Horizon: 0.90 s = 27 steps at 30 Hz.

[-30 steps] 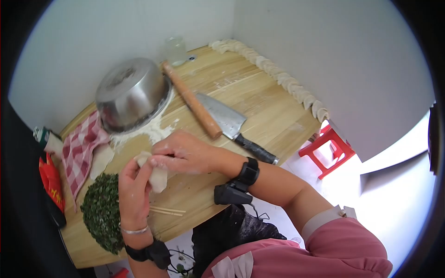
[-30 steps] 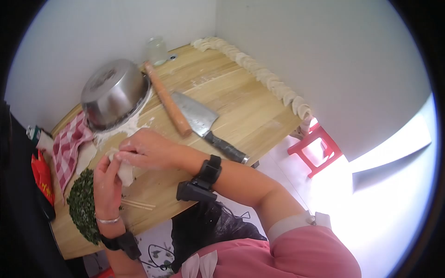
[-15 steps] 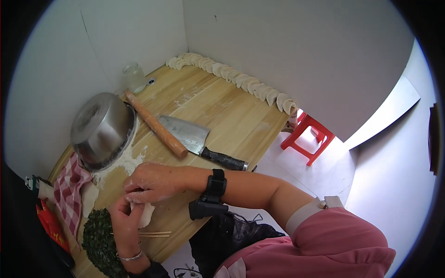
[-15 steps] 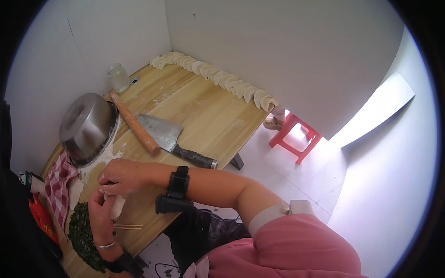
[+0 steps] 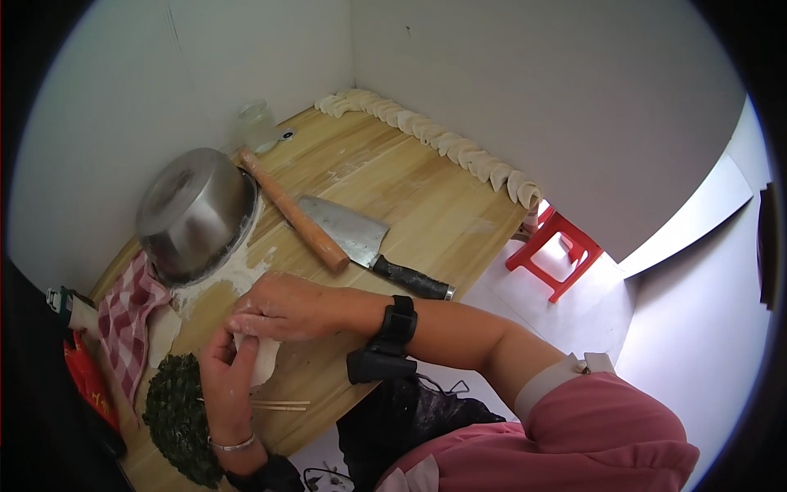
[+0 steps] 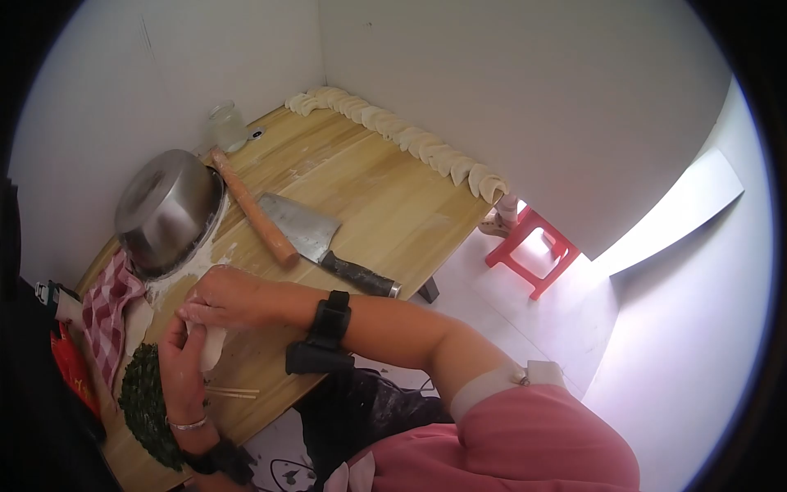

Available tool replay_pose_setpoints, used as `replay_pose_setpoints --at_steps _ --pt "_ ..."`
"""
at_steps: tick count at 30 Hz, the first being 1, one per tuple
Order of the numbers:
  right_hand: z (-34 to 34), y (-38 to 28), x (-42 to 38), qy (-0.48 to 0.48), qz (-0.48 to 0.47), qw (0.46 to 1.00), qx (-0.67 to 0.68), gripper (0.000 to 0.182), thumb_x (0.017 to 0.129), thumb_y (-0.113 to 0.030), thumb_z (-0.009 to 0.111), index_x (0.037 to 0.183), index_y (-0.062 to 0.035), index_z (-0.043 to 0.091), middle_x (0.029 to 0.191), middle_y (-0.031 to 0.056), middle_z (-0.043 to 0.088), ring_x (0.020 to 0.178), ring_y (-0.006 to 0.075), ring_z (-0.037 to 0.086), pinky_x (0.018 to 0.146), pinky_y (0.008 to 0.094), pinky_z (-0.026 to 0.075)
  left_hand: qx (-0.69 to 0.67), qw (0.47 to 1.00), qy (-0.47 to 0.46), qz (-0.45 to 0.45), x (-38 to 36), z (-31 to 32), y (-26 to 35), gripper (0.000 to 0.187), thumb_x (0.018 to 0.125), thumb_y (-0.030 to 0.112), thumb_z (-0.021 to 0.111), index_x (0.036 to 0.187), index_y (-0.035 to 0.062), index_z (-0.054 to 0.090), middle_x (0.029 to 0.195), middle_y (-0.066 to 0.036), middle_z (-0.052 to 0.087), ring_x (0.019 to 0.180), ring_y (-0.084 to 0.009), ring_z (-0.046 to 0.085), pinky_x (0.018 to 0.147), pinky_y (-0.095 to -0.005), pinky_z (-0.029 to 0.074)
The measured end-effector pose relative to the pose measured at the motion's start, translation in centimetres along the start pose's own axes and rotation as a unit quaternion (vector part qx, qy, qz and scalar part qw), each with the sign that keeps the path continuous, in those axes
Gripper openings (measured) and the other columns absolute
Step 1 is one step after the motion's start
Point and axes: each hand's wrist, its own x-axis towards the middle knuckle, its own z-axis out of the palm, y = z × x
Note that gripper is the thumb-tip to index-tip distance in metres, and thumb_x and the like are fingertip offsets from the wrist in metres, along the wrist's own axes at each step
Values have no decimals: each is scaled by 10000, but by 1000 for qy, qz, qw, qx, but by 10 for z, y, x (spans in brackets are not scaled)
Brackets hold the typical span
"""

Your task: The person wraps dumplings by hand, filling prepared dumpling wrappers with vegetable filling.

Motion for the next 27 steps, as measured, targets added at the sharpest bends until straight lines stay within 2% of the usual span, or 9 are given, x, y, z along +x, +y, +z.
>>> replay_pose_setpoints --at_steps 9,13,15,19,21,22,24,25,27 --pt "6 8 4 33 -72 996 -27 293 927 -258 489 786 -2 504 668 182 508 660 381 522 598 423 404 -27 999 -20 3 -1 -2 2 230 901 39 555 1124 -16 553 980 -23 616 866 -69 565 765 -215 451" --pt "6 6 3 53 -79 995 -28 281 932 -252 482 784 -15 504 662 183 493 633 370 502 583 418 395 -16 1000 -11 11 -2 1 5 249 900 36 556 1145 -3 546 981 -10 612 846 -62 567 748 -210 455" --pt "3 2 2 32 -35 999 -12 300 937 -259 477 764 -15 482 648 183 462 607 368 460 572 413 387 -6 1000 -19 0 -1 0 6 251 899 36 559 1148 7 540 982 -2 603 842 -58 564 730 -208 457" --pt "4 6 4 46 -13 997 59 305 938 -263 474 779 -2 477 626 135 373 561 250 396 551 358 361 -42 998 -32 19 4 -11 -6 188 905 49 563 1089 13 553 935 3 603 825 -48 560 702 -197 461" --pt "3 1 4 26 -19 999 -24 277 925 -243 463 801 2 502 698 219 489 686 403 485 598 429 385 -76 996 -35 24 4 -9 -6 180 911 69 567 1083 14 557 937 -7 611 825 -49 567 706 -202 471" --pt "6 0 5 16 -25 1000 -9 277 925 -243 463 801 2 502 698 219 489 686 403 485 598 429 385 -71 997 -17 18 4 -10 -5 180 911 69 567 1083 14 557 937 -7 611 825 -49 567 706 -202 471" --pt "9 -2 5 58 -12 997 -44 288 921 -249 483 788 7 497 675 196 465 646 358 492 583 410 378 -89 995 -41 -3 2 -9 -1 195 915 78 568 1096 8 557 952 -22 620 823 -55 577 708 -208 479" --pt "8 -2 5 55 -13 998 -41 288 921 -249 483 788 7 497 675 196 465 646 358 492 583 410 378 -88 995 -36 -5 1 -9 1 195 915 78 568 1096 8 557 952 -22 620 823 -55 577 708 -208 479" --pt "5 -2 4 51 41 997 -43 299 920 -252 499 783 14 504 662 167 474 632 289 520 587 393 392 -101 994 -38 -14 1 -6 4 211 929 103 554 1113 -1 557 957 -30 627 823 -56 582 709 -208 480"
